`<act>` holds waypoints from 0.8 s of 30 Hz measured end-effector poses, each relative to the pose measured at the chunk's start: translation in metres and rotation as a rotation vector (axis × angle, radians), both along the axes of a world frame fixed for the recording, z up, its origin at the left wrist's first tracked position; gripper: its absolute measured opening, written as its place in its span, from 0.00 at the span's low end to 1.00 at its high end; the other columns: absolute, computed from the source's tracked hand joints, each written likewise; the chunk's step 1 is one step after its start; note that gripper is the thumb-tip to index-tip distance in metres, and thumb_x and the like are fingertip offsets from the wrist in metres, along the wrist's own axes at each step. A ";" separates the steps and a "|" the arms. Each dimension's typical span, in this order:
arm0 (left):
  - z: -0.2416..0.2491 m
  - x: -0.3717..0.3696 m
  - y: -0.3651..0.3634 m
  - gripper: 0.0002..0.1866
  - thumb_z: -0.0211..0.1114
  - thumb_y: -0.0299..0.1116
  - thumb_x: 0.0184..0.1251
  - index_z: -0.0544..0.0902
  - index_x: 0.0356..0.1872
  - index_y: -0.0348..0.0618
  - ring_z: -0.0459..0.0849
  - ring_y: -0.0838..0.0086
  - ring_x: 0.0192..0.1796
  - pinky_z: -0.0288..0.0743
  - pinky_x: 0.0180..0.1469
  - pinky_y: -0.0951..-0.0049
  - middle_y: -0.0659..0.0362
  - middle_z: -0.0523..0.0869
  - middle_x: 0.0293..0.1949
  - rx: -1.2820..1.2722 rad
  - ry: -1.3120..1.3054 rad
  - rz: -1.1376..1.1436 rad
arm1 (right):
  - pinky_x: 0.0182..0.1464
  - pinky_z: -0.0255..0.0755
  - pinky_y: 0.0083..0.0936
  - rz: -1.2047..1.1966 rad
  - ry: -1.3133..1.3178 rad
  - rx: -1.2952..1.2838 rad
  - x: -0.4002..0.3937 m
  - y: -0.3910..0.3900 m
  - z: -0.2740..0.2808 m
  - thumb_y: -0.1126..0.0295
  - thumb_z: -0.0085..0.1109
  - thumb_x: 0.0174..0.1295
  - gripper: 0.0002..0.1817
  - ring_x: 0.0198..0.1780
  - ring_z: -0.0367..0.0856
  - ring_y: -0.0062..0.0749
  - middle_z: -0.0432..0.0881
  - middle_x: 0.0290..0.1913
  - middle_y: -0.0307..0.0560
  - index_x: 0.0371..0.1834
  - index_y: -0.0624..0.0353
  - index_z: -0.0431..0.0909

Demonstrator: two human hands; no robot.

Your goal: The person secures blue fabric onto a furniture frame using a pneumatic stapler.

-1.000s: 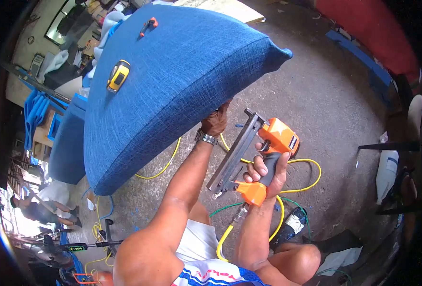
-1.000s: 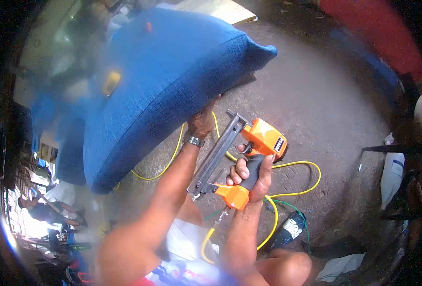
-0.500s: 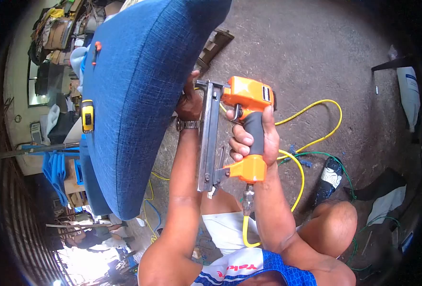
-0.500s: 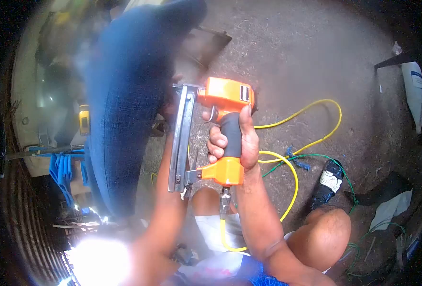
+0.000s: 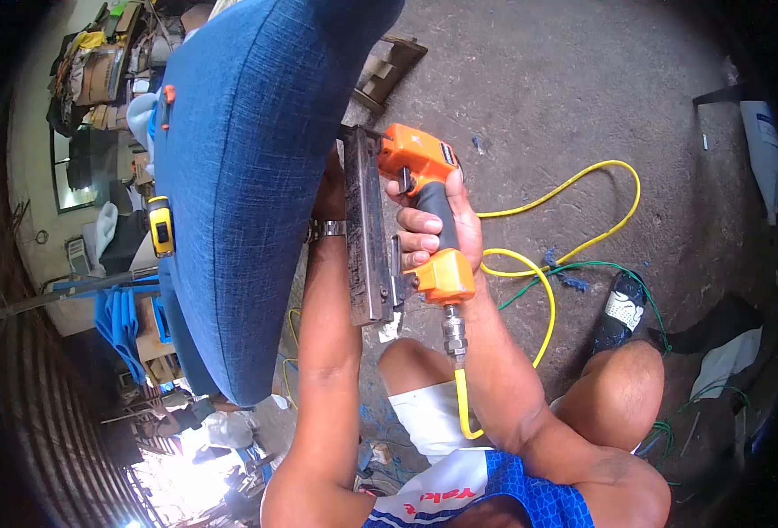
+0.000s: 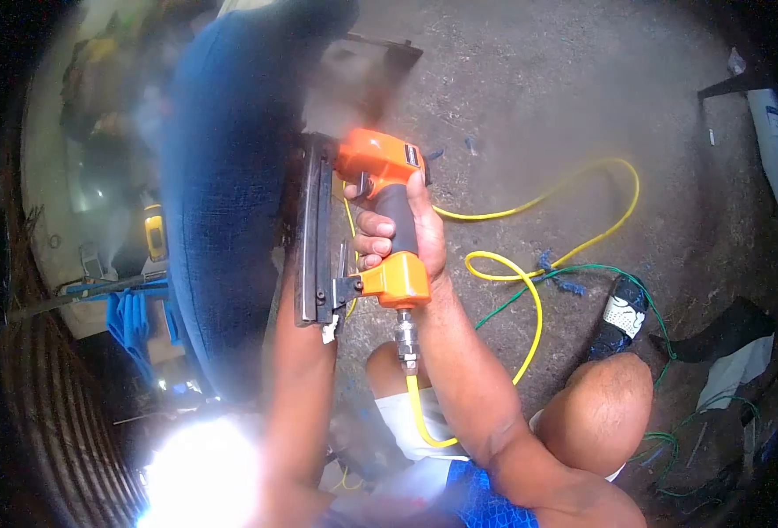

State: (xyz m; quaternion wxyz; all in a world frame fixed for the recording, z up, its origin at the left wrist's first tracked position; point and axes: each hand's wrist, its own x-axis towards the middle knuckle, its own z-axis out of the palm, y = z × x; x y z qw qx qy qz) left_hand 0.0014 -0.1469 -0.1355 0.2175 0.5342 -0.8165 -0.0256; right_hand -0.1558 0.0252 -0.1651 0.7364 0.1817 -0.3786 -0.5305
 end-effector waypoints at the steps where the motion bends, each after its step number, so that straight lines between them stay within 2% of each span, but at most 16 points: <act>1: 0.000 0.000 0.000 0.19 0.55 0.38 0.80 0.82 0.59 0.35 0.84 0.57 0.58 0.74 0.63 0.57 0.46 0.85 0.59 0.015 0.012 -0.008 | 0.34 0.80 0.32 0.010 -0.010 -0.009 0.001 -0.001 0.000 0.31 0.49 0.69 0.43 0.26 0.75 0.28 0.71 0.25 0.36 0.63 0.65 0.69; 5: -0.003 0.005 0.006 0.18 0.57 0.36 0.79 0.82 0.59 0.35 0.85 0.59 0.58 0.75 0.62 0.58 0.47 0.85 0.59 0.050 0.093 -0.034 | 0.37 0.78 0.33 0.043 -0.067 -0.083 0.002 -0.006 -0.002 0.33 0.49 0.70 0.41 0.28 0.76 0.28 0.73 0.26 0.36 0.63 0.64 0.69; 8: -0.007 0.009 0.017 0.17 0.58 0.35 0.78 0.82 0.59 0.34 0.85 0.61 0.57 0.76 0.61 0.59 0.47 0.85 0.58 0.107 0.270 -0.041 | 0.36 0.76 0.33 0.050 -0.054 -0.101 0.002 -0.008 -0.005 0.33 0.49 0.71 0.39 0.28 0.76 0.28 0.73 0.26 0.36 0.60 0.64 0.70; 14: -0.036 0.033 0.045 0.16 0.61 0.32 0.76 0.82 0.59 0.34 0.85 0.64 0.55 0.78 0.60 0.60 0.48 0.85 0.57 0.522 1.349 -0.026 | 0.34 0.76 0.32 0.051 0.004 -0.037 -0.002 -0.001 -0.001 0.33 0.49 0.70 0.40 0.27 0.75 0.28 0.72 0.25 0.36 0.61 0.65 0.70; 16: -0.046 0.038 0.042 0.16 0.62 0.31 0.76 0.82 0.59 0.34 0.86 0.66 0.55 0.79 0.59 0.61 0.49 0.85 0.57 0.595 1.507 -0.010 | 0.32 0.77 0.31 0.059 0.032 -0.015 -0.004 0.003 0.000 0.32 0.49 0.70 0.41 0.27 0.73 0.28 0.71 0.25 0.36 0.59 0.65 0.72; 17: -0.052 0.039 0.039 0.16 0.62 0.31 0.76 0.82 0.59 0.33 0.86 0.66 0.55 0.79 0.59 0.61 0.49 0.85 0.57 0.588 1.534 -0.009 | 0.33 0.76 0.32 0.059 0.019 -0.045 -0.006 0.004 -0.002 0.31 0.48 0.69 0.42 0.28 0.73 0.29 0.71 0.25 0.36 0.60 0.65 0.72; 20: -0.009 -0.004 0.063 0.12 0.69 0.29 0.71 0.85 0.51 0.35 0.88 0.66 0.47 0.84 0.52 0.62 0.53 0.88 0.50 0.098 0.831 0.057 | 0.37 0.76 0.35 0.044 -0.014 -0.091 -0.006 0.004 -0.006 0.30 0.44 0.70 0.44 0.29 0.73 0.30 0.72 0.26 0.38 0.64 0.66 0.71; 21: -0.012 -0.009 0.059 0.12 0.69 0.30 0.71 0.86 0.51 0.36 0.89 0.66 0.46 0.84 0.51 0.62 0.53 0.89 0.49 0.120 0.993 -0.015 | 0.37 0.76 0.36 0.034 0.005 -0.089 -0.007 0.003 -0.004 0.30 0.43 0.71 0.45 0.29 0.74 0.31 0.72 0.27 0.39 0.65 0.67 0.70; 24: -0.010 -0.015 0.051 0.12 0.69 0.33 0.72 0.86 0.50 0.37 0.89 0.67 0.46 0.84 0.51 0.62 0.54 0.89 0.48 0.175 1.183 -0.192 | 0.39 0.77 0.37 0.020 0.009 -0.071 -0.010 0.006 -0.002 0.31 0.42 0.72 0.44 0.31 0.76 0.33 0.74 0.27 0.41 0.65 0.68 0.68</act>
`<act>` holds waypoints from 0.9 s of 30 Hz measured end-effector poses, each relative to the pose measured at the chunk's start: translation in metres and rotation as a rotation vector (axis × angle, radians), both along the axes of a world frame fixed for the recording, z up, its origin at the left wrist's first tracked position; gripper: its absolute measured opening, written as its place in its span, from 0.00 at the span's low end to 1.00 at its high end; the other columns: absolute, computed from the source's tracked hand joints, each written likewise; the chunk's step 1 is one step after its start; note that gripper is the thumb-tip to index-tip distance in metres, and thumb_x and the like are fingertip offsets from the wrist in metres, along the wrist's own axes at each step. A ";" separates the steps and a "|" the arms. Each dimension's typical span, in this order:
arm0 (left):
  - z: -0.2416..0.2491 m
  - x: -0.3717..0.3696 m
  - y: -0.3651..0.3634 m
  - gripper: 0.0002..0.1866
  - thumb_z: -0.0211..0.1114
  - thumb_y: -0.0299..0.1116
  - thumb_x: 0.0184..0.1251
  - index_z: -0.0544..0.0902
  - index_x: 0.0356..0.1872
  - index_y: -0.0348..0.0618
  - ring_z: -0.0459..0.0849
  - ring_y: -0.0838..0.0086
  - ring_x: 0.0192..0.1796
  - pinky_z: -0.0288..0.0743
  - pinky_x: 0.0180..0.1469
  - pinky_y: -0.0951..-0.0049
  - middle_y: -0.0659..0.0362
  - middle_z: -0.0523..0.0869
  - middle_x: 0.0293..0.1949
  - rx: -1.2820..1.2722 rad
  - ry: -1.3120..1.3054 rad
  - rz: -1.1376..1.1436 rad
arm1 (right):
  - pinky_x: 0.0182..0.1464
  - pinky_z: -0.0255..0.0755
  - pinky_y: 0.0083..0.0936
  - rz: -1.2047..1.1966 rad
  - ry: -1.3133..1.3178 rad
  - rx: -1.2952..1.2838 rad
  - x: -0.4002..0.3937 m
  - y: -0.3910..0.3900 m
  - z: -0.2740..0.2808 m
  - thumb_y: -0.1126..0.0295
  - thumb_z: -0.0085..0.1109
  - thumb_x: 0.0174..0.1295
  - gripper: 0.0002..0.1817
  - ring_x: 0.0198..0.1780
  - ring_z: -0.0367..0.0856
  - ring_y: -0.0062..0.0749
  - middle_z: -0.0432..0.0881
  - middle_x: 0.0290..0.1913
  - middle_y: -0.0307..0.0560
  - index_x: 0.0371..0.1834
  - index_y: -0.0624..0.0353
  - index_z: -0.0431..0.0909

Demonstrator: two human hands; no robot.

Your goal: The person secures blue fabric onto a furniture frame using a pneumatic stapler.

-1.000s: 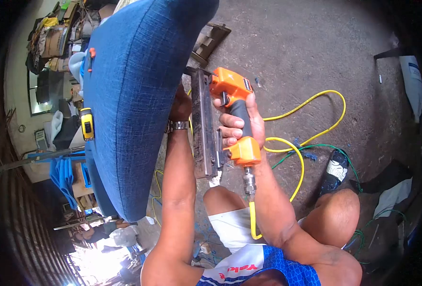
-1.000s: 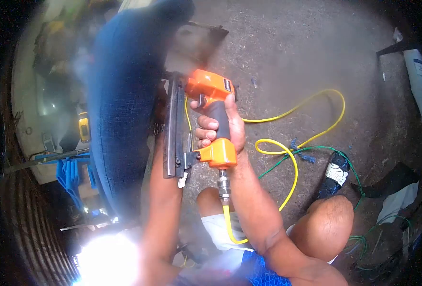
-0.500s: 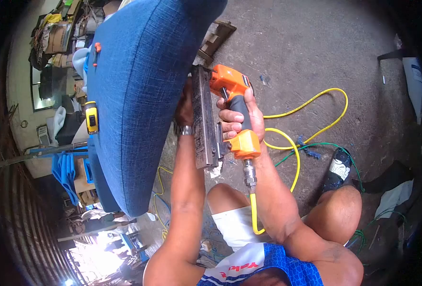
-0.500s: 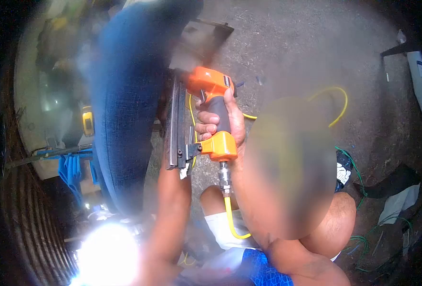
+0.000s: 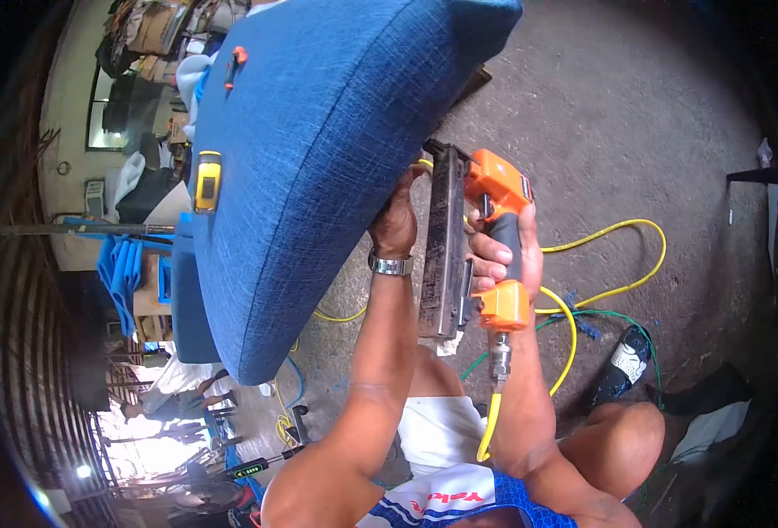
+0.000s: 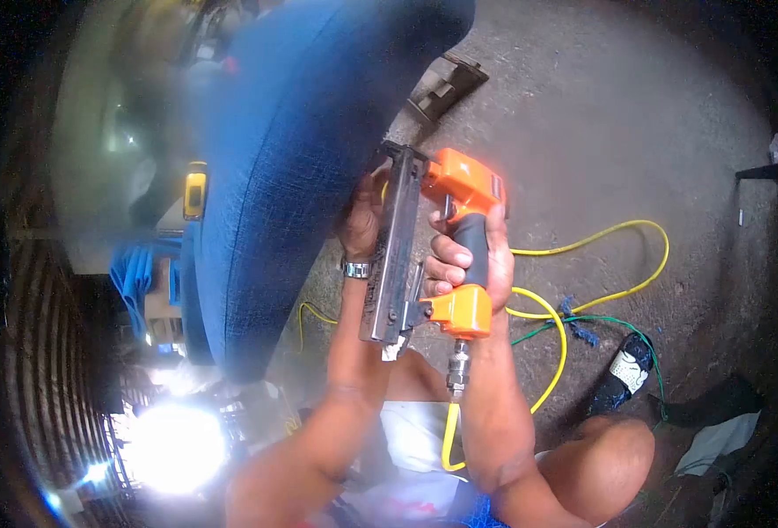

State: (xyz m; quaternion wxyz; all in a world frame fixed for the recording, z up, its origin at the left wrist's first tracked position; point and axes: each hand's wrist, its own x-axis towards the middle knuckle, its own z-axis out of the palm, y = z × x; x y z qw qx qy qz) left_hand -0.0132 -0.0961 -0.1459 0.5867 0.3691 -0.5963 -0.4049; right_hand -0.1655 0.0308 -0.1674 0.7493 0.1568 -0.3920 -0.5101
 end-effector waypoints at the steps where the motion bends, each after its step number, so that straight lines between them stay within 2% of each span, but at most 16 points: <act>1: 0.008 -0.010 0.002 0.12 0.68 0.34 0.73 0.86 0.50 0.37 0.89 0.67 0.47 0.84 0.52 0.62 0.54 0.89 0.48 -0.005 0.040 -0.041 | 0.39 0.78 0.37 -0.001 -0.007 0.004 0.000 0.001 0.000 0.32 0.42 0.72 0.44 0.31 0.76 0.33 0.74 0.27 0.41 0.65 0.68 0.68; 2: 0.013 -0.014 0.003 0.12 0.68 0.34 0.73 0.86 0.50 0.37 0.89 0.66 0.47 0.84 0.52 0.62 0.54 0.89 0.48 -0.015 0.079 -0.083 | 0.39 0.78 0.38 -0.002 -0.016 0.005 0.000 0.002 0.000 0.32 0.42 0.73 0.43 0.31 0.76 0.33 0.74 0.27 0.41 0.65 0.68 0.68; 3: 0.012 -0.006 0.000 0.13 0.66 0.34 0.75 0.86 0.52 0.38 0.88 0.68 0.50 0.83 0.53 0.63 0.54 0.90 0.49 -0.038 -0.036 -0.097 | 0.39 0.78 0.38 -0.004 -0.025 0.006 0.000 0.002 0.000 0.32 0.42 0.73 0.43 0.31 0.77 0.33 0.74 0.27 0.41 0.65 0.68 0.67; 6: 0.025 0.001 0.006 0.14 0.63 0.33 0.75 0.85 0.55 0.39 0.88 0.67 0.53 0.81 0.56 0.62 0.52 0.90 0.50 -0.168 -0.538 0.038 | 0.39 0.78 0.38 -0.033 -0.002 0.019 0.001 0.002 0.001 0.32 0.42 0.73 0.43 0.31 0.77 0.33 0.74 0.27 0.42 0.65 0.68 0.67; 7: 0.026 0.010 0.005 0.15 0.60 0.31 0.76 0.85 0.58 0.44 0.87 0.62 0.56 0.78 0.60 0.61 0.51 0.89 0.53 -0.502 -1.111 0.137 | 0.40 0.79 0.39 -0.016 -0.008 0.011 0.000 0.001 0.001 0.32 0.42 0.73 0.43 0.31 0.77 0.34 0.74 0.28 0.42 0.64 0.68 0.68; 10: -0.007 0.038 -0.012 0.20 0.62 0.41 0.73 0.78 0.65 0.59 0.87 0.71 0.54 0.78 0.56 0.67 0.62 0.87 0.56 -0.887 -1.604 0.522 | 0.39 0.78 0.39 -0.011 0.026 0.009 0.001 -0.001 0.002 0.32 0.42 0.73 0.43 0.30 0.77 0.34 0.74 0.28 0.42 0.64 0.68 0.68; 13: -0.013 0.038 -0.009 0.18 0.57 0.31 0.77 0.81 0.64 0.53 0.85 0.61 0.58 0.75 0.60 0.61 0.56 0.86 0.59 -0.785 -1.546 0.499 | 0.37 0.78 0.36 -0.006 0.072 0.040 0.005 0.002 0.002 0.31 0.42 0.72 0.45 0.29 0.76 0.32 0.73 0.26 0.40 0.66 0.68 0.68; 15: -0.024 0.045 -0.014 0.18 0.58 0.31 0.76 0.80 0.64 0.52 0.84 0.62 0.58 0.76 0.60 0.62 0.55 0.86 0.60 -0.702 -1.495 0.454 | 0.36 0.79 0.36 0.019 0.050 0.055 0.008 0.005 0.002 0.31 0.42 0.72 0.45 0.29 0.76 0.32 0.73 0.26 0.40 0.67 0.68 0.68; 16: -0.012 0.035 -0.008 0.18 0.58 0.31 0.76 0.80 0.64 0.51 0.84 0.62 0.59 0.76 0.59 0.62 0.55 0.85 0.61 -0.653 -1.469 0.430 | 0.36 0.79 0.36 0.032 0.035 0.064 0.010 0.007 0.002 0.31 0.42 0.72 0.45 0.29 0.76 0.32 0.73 0.26 0.41 0.68 0.68 0.68; 17: 0.007 0.032 0.002 0.15 0.56 0.31 0.78 0.81 0.61 0.49 0.83 0.60 0.62 0.75 0.61 0.64 0.54 0.85 0.61 -0.233 -1.536 0.333 | 0.35 0.79 0.36 0.033 0.049 0.073 0.010 0.008 0.001 0.31 0.42 0.72 0.45 0.28 0.76 0.32 0.73 0.26 0.41 0.67 0.68 0.68; 20: -0.015 0.065 -0.022 0.16 0.55 0.31 0.79 0.80 0.63 0.48 0.82 0.60 0.64 0.75 0.62 0.65 0.55 0.84 0.62 -0.266 -1.414 0.299 | 0.33 0.80 0.37 0.048 0.090 0.092 0.011 0.010 -0.001 0.31 0.44 0.71 0.44 0.25 0.75 0.31 0.74 0.25 0.40 0.65 0.67 0.69; 27: 0.006 0.054 -0.028 0.15 0.57 0.30 0.78 0.80 0.61 0.44 0.84 0.61 0.60 0.77 0.60 0.64 0.53 0.85 0.60 -0.119 -1.223 0.241 | 0.29 0.80 0.31 0.079 0.081 0.084 0.016 0.003 0.005 0.32 0.47 0.71 0.41 0.24 0.75 0.28 0.70 0.23 0.37 0.61 0.66 0.71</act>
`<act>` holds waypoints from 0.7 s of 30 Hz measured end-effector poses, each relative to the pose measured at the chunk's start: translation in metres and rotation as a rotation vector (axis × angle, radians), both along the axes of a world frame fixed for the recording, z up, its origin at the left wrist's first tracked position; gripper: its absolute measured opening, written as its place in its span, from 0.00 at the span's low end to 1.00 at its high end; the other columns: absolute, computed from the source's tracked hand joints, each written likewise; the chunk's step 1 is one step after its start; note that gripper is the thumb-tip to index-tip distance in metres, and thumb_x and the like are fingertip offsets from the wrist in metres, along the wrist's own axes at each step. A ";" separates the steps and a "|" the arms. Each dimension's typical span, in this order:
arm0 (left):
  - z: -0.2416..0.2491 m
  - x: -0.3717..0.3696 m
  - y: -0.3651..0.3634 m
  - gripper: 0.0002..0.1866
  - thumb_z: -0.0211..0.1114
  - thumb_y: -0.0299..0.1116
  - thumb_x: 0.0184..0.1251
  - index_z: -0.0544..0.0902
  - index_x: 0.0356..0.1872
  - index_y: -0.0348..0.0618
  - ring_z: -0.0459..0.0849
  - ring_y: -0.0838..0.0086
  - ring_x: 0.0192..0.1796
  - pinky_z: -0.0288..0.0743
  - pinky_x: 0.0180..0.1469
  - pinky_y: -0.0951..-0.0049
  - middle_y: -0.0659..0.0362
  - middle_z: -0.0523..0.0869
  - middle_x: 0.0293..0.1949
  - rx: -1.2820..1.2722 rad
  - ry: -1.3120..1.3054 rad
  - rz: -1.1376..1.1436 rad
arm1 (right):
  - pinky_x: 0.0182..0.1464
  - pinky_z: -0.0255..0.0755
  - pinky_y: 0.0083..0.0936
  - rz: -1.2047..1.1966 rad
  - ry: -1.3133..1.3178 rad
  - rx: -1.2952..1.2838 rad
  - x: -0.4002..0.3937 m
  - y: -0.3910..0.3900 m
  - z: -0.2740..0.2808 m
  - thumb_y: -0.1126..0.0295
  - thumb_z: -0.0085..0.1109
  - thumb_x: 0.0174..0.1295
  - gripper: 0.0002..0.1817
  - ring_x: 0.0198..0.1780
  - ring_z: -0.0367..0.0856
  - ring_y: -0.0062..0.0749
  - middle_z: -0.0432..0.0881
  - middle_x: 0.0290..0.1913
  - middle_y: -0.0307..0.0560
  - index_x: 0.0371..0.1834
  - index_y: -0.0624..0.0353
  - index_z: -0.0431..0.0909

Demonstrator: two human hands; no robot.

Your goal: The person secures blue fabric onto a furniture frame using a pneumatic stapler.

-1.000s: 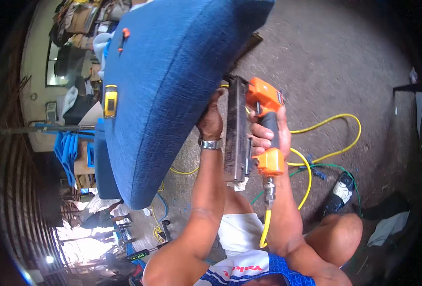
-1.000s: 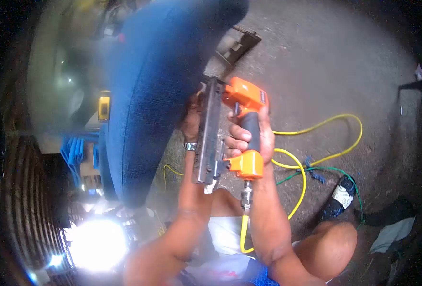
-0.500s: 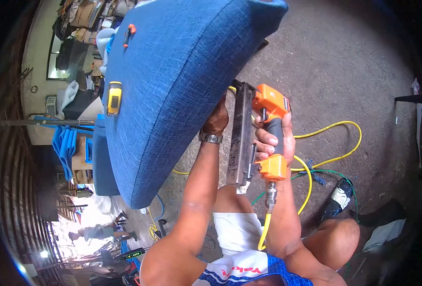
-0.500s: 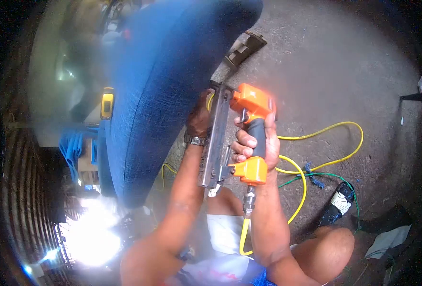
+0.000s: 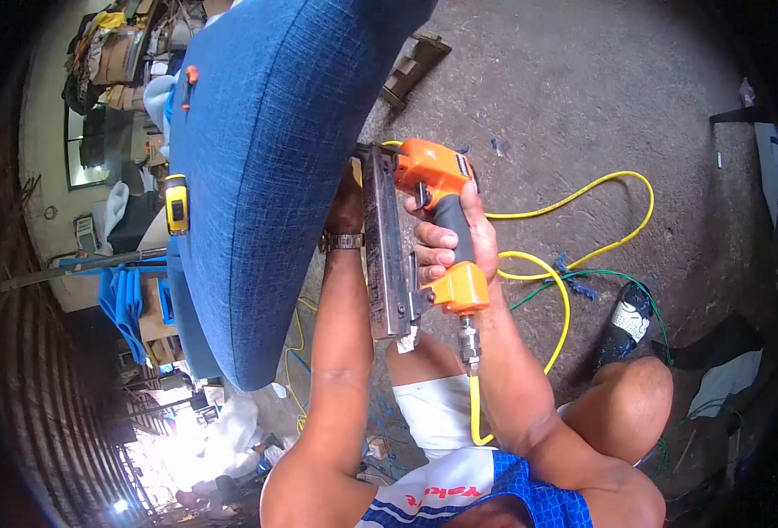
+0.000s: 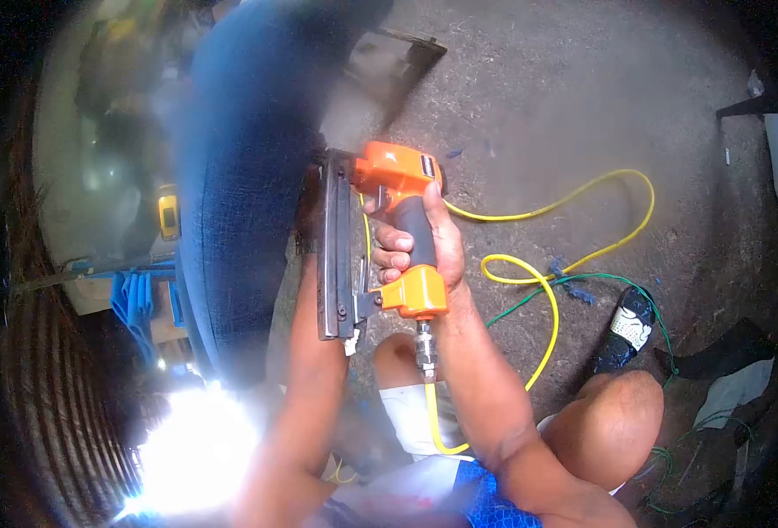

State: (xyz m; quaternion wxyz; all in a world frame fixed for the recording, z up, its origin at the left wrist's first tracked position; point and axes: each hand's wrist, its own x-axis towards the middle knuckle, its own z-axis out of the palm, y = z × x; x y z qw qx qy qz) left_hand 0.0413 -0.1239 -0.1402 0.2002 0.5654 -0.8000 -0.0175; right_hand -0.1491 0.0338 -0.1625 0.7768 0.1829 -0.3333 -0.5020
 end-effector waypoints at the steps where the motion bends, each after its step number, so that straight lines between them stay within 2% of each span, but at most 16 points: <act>1: 0.001 0.000 0.001 0.15 0.57 0.30 0.78 0.80 0.61 0.43 0.84 0.61 0.60 0.78 0.59 0.64 0.53 0.85 0.60 0.011 0.023 -0.004 | 0.29 0.80 0.31 0.010 -0.015 -0.001 0.001 -0.001 0.001 0.32 0.48 0.70 0.41 0.24 0.74 0.28 0.70 0.23 0.36 0.60 0.65 0.71; 5: 0.001 -0.002 0.010 0.15 0.58 0.30 0.77 0.80 0.60 0.41 0.85 0.61 0.57 0.79 0.58 0.64 0.53 0.86 0.58 0.045 0.195 -0.020 | 0.31 0.80 0.31 0.037 -0.058 -0.043 0.004 -0.007 -0.005 0.32 0.48 0.70 0.39 0.25 0.75 0.27 0.71 0.24 0.36 0.57 0.64 0.73; 7: 0.001 -0.002 0.021 0.14 0.59 0.29 0.77 0.80 0.60 0.40 0.86 0.61 0.56 0.80 0.57 0.64 0.52 0.86 0.58 0.081 0.403 -0.023 | 0.36 0.79 0.34 0.018 -0.098 -0.103 0.003 -0.009 -0.002 0.34 0.48 0.72 0.39 0.28 0.77 0.30 0.74 0.25 0.37 0.59 0.66 0.71; 8: -0.001 -0.003 0.028 0.14 0.59 0.29 0.77 0.80 0.60 0.40 0.86 0.62 0.56 0.80 0.57 0.64 0.52 0.86 0.57 0.109 0.544 -0.030 | 0.31 0.81 0.30 0.049 -0.043 -0.014 0.003 -0.005 -0.001 0.31 0.49 0.70 0.38 0.24 0.74 0.27 0.71 0.23 0.36 0.53 0.62 0.75; 11: -0.004 -0.003 0.047 0.14 0.60 0.29 0.77 0.80 0.59 0.38 0.87 0.62 0.54 0.81 0.56 0.64 0.52 0.87 0.56 0.207 0.979 -0.043 | 0.31 0.81 0.31 0.029 -0.022 -0.002 -0.001 0.003 0.004 0.32 0.48 0.70 0.39 0.25 0.75 0.29 0.71 0.23 0.37 0.55 0.64 0.74; 14: -0.007 -0.002 0.052 0.14 0.61 0.28 0.76 0.80 0.58 0.36 0.88 0.62 0.53 0.82 0.55 0.64 0.51 0.87 0.55 0.230 1.140 -0.048 | 0.32 0.81 0.33 -0.004 -0.014 -0.030 -0.001 0.015 -0.001 0.32 0.46 0.71 0.41 0.26 0.76 0.30 0.71 0.23 0.38 0.58 0.67 0.73; 17: -0.014 0.007 0.041 0.14 0.62 0.28 0.76 0.81 0.58 0.35 0.89 0.63 0.51 0.83 0.54 0.64 0.51 0.87 0.54 0.176 1.030 -0.086 | 0.32 0.81 0.34 -0.027 0.004 -0.039 -0.001 0.018 -0.003 0.32 0.44 0.72 0.42 0.26 0.76 0.30 0.71 0.23 0.39 0.60 0.68 0.72; 19: 0.011 -0.024 0.058 0.14 0.62 0.29 0.76 0.81 0.57 0.35 0.89 0.64 0.50 0.83 0.54 0.65 0.51 0.88 0.53 -0.080 0.528 -0.019 | 0.33 0.81 0.35 -0.032 0.014 -0.021 -0.001 0.017 -0.002 0.32 0.43 0.72 0.42 0.25 0.76 0.31 0.71 0.23 0.38 0.60 0.68 0.72; 21: 0.014 -0.021 0.053 0.13 0.63 0.30 0.76 0.83 0.55 0.36 0.90 0.64 0.50 0.81 0.54 0.66 0.52 0.90 0.51 -0.265 0.210 -0.045 | 0.33 0.81 0.35 -0.031 0.027 -0.009 0.001 0.017 -0.002 0.32 0.43 0.72 0.42 0.25 0.76 0.30 0.71 0.23 0.39 0.59 0.68 0.73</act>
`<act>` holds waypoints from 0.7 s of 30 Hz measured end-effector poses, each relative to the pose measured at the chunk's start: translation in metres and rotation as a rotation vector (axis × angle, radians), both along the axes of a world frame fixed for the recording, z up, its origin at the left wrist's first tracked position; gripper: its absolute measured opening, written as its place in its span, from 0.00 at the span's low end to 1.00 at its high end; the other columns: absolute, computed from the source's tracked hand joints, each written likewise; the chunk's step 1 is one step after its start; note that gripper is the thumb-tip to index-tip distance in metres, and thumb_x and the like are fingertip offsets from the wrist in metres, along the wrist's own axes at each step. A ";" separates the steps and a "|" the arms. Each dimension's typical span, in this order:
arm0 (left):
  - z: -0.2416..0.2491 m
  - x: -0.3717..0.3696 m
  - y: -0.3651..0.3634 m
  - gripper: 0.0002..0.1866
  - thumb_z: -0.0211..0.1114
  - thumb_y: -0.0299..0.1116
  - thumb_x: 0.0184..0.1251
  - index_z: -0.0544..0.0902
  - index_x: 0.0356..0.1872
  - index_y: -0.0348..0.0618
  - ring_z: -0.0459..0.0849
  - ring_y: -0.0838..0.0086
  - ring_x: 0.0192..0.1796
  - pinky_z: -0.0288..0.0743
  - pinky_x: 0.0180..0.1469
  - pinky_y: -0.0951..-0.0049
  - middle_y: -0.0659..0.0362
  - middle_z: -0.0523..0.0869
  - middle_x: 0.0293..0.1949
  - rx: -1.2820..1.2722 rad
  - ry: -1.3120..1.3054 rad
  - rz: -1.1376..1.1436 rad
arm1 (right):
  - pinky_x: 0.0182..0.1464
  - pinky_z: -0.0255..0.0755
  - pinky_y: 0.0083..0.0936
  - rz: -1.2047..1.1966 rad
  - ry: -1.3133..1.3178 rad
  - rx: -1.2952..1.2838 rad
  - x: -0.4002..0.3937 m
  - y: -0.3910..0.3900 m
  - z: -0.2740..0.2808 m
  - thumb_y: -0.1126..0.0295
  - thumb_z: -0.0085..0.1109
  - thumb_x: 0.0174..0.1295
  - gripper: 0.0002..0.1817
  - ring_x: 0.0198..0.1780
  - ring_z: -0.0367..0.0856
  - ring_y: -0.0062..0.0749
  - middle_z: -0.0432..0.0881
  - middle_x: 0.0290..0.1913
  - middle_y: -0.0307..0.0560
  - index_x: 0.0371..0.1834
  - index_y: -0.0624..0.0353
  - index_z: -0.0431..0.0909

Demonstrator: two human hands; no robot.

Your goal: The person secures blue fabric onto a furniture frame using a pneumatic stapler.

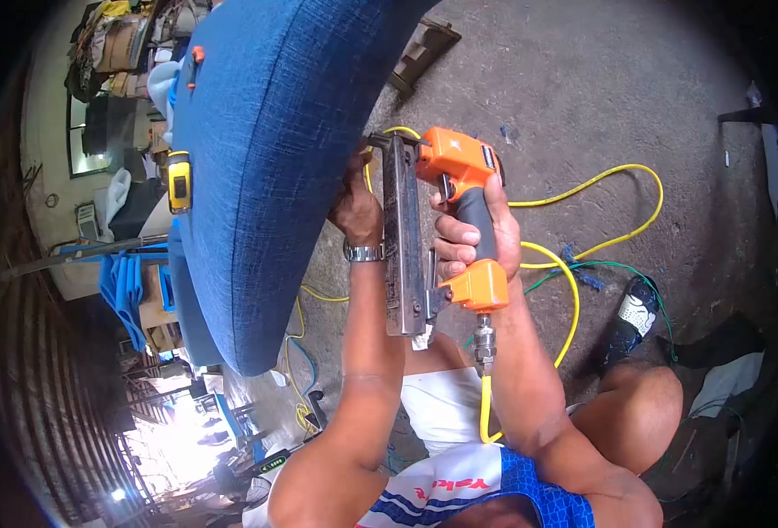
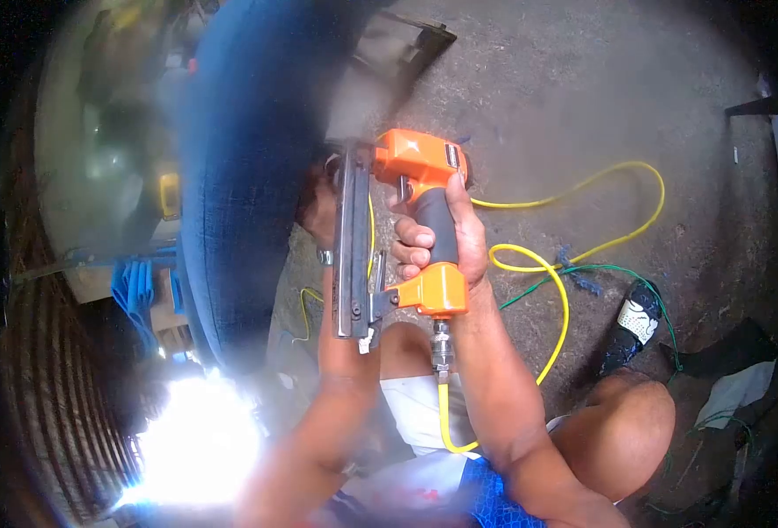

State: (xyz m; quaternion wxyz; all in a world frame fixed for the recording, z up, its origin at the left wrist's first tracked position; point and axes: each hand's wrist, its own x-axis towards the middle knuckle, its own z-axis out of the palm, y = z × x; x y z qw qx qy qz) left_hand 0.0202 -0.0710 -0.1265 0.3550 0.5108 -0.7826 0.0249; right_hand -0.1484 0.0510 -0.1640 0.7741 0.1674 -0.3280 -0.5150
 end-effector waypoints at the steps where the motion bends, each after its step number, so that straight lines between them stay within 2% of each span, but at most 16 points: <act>1: -0.002 0.006 -0.001 0.12 0.63 0.31 0.75 0.84 0.54 0.37 0.90 0.64 0.49 0.81 0.53 0.66 0.53 0.90 0.50 -0.026 -0.139 0.050 | 0.32 0.81 0.35 0.018 0.001 0.008 0.001 -0.001 0.000 0.32 0.43 0.72 0.42 0.25 0.76 0.30 0.71 0.23 0.39 0.59 0.67 0.73; 3: 0.010 0.000 0.006 0.11 0.64 0.32 0.75 0.87 0.50 0.38 0.90 0.64 0.48 0.80 0.52 0.67 0.54 0.92 0.47 -0.039 -0.437 0.210 | 0.32 0.81 0.35 0.048 0.003 0.016 0.003 -0.002 0.001 0.32 0.44 0.72 0.42 0.24 0.76 0.30 0.71 0.23 0.39 0.59 0.67 0.73; 5: 0.012 0.002 0.001 0.10 0.65 0.32 0.74 0.88 0.49 0.40 0.90 0.62 0.47 0.79 0.51 0.68 0.55 0.92 0.46 -0.036 -0.399 0.223 | 0.31 0.81 0.34 0.054 0.008 0.020 0.009 -0.005 0.001 0.32 0.44 0.72 0.42 0.24 0.76 0.30 0.71 0.23 0.39 0.59 0.67 0.72; 7: -0.015 0.027 -0.015 0.12 0.65 0.32 0.73 0.87 0.53 0.41 0.90 0.60 0.48 0.79 0.51 0.67 0.55 0.91 0.49 -0.061 -0.095 0.084 | 0.31 0.81 0.34 0.066 0.000 0.026 0.013 -0.004 0.002 0.31 0.45 0.71 0.42 0.24 0.76 0.29 0.71 0.22 0.38 0.60 0.66 0.72; 9: -0.027 0.038 -0.019 0.15 0.65 0.31 0.72 0.84 0.57 0.42 0.89 0.60 0.49 0.79 0.52 0.67 0.56 0.90 0.53 -0.092 0.013 0.054 | 0.30 0.80 0.33 0.079 -0.025 0.009 0.017 -0.004 0.002 0.31 0.46 0.71 0.41 0.24 0.75 0.29 0.70 0.22 0.38 0.60 0.66 0.72; 11: -0.040 0.039 -0.020 0.18 0.64 0.31 0.72 0.82 0.61 0.43 0.88 0.61 0.52 0.78 0.54 0.66 0.55 0.88 0.57 0.055 -0.306 0.233 | 0.30 0.80 0.32 0.100 -0.052 0.012 0.014 -0.003 -0.007 0.31 0.47 0.70 0.41 0.24 0.74 0.29 0.69 0.22 0.37 0.59 0.65 0.72; 12: -0.039 0.036 -0.021 0.19 0.63 0.31 0.73 0.81 0.63 0.43 0.87 0.61 0.55 0.78 0.56 0.64 0.54 0.87 0.59 0.218 -0.626 0.398 | 0.30 0.79 0.32 0.114 -0.063 0.018 0.014 -0.002 -0.008 0.31 0.47 0.70 0.41 0.25 0.74 0.28 0.69 0.22 0.37 0.59 0.65 0.73; 14: -0.029 0.034 -0.015 0.19 0.60 0.32 0.74 0.81 0.63 0.43 0.85 0.60 0.59 0.76 0.60 0.62 0.51 0.85 0.60 0.241 -0.804 0.413 | 0.31 0.79 0.32 0.125 -0.082 -0.008 0.016 -0.004 -0.007 0.32 0.48 0.70 0.40 0.25 0.74 0.28 0.70 0.23 0.37 0.58 0.65 0.72; 16: -0.021 0.029 0.002 0.17 0.59 0.32 0.75 0.83 0.61 0.42 0.84 0.60 0.60 0.76 0.62 0.61 0.49 0.85 0.60 0.002 -0.525 0.155 | 0.34 0.78 0.33 0.119 -0.110 -0.067 0.018 -0.006 -0.015 0.33 0.47 0.72 0.40 0.25 0.74 0.28 0.72 0.25 0.37 0.59 0.66 0.71; 17: -0.012 0.023 0.009 0.16 0.59 0.33 0.76 0.83 0.59 0.41 0.85 0.59 0.60 0.76 0.61 0.60 0.49 0.86 0.59 -0.001 -0.299 0.052 | 0.34 0.78 0.32 0.126 -0.095 -0.081 0.019 -0.008 -0.017 0.33 0.49 0.71 0.39 0.25 0.74 0.27 0.72 0.24 0.36 0.58 0.65 0.71; 20: 0.005 0.005 0.027 0.14 0.59 0.34 0.78 0.85 0.55 0.38 0.86 0.60 0.56 0.80 0.57 0.60 0.49 0.87 0.56 0.184 0.331 -0.092 | 0.33 0.78 0.32 0.095 -0.051 -0.077 0.017 -0.008 -0.012 0.33 0.49 0.71 0.39 0.25 0.75 0.27 0.72 0.24 0.36 0.59 0.65 0.71; 21: 0.009 -0.001 0.031 0.14 0.58 0.34 0.79 0.85 0.55 0.38 0.88 0.61 0.53 0.83 0.54 0.61 0.51 0.88 0.54 0.244 0.526 -0.114 | 0.31 0.77 0.34 0.148 -0.062 -0.009 0.015 -0.006 -0.010 0.29 0.47 0.69 0.42 0.25 0.72 0.29 0.70 0.23 0.37 0.56 0.66 0.74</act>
